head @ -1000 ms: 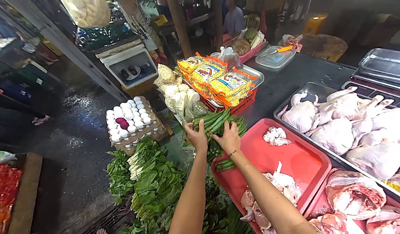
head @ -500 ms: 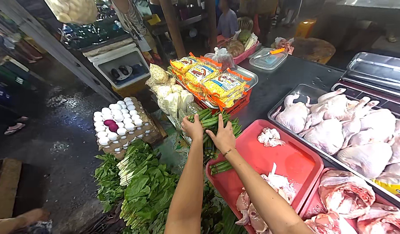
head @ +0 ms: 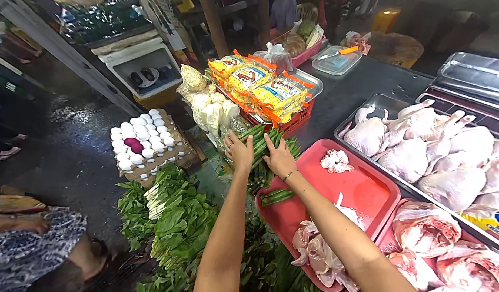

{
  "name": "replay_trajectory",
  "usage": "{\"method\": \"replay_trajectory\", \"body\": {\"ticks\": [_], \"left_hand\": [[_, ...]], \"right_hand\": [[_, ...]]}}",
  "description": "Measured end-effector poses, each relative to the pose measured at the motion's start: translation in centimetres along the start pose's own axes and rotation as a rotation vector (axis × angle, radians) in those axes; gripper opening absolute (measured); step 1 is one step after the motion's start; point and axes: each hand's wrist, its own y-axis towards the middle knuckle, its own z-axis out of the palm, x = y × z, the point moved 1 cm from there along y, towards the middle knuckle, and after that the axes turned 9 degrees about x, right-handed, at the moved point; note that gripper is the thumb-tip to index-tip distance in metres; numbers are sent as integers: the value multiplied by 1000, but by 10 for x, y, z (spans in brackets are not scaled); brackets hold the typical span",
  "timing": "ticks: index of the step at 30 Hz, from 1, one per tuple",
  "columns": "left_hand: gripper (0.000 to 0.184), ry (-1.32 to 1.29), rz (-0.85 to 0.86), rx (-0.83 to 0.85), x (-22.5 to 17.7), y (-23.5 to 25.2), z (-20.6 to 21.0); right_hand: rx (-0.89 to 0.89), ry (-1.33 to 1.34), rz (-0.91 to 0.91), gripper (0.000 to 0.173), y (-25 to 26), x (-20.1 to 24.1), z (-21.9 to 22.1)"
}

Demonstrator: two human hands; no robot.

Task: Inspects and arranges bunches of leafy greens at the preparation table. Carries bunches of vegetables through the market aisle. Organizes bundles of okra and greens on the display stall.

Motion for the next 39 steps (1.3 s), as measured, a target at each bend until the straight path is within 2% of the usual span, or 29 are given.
{"method": "replay_trajectory", "body": {"ticks": [2,4,6,9,11,14,18,21,26,28,31,34,36,39], "left_hand": [[59,160,314,-137,6,-14,1],[39,296,591,-173,14,-23,5],[28,378,691,-147,24,-24,10],[27,379,607,-155,28,-16,8],[29,389,568,-142,26,-13,7],[29,413,577,-97,23,-16,6],[40,430,556,-35,30,-22,10],[55,451,525,-16,35,-27,11],[70,467,491,-16,37,-36,22],[74,482,489,-18,36,-40,29],[74,562,518,-37,32,-46,36],[76,739,682,-114,22,-50,43],[75,906,739,-84,9,-48,50],[69,1019,732,34,-14,-35,57]], "right_hand": [[18,115,-58,100,-1,-9,-9],[24,216,-134,111,0,-23,-13],[27,219,-202,108,-1,-37,-8],[-12,38,-256,88,-8,-47,-3],[-142,-110,-286,74,-12,-50,4],[-317,-304,-464,62,-4,-56,13],[-289,-437,-678,46,14,-57,-4],[-277,-228,-705,48,12,-62,-27],[-271,493,-516,51,13,-78,-49],[-295,651,-454,53,20,-83,-51],[-369,704,-445,50,20,-83,-53],[-390,774,-475,48,18,-76,-56],[-367,794,-490,48,20,-73,-57],[-391,770,-485,47,19,-68,-60]]}}
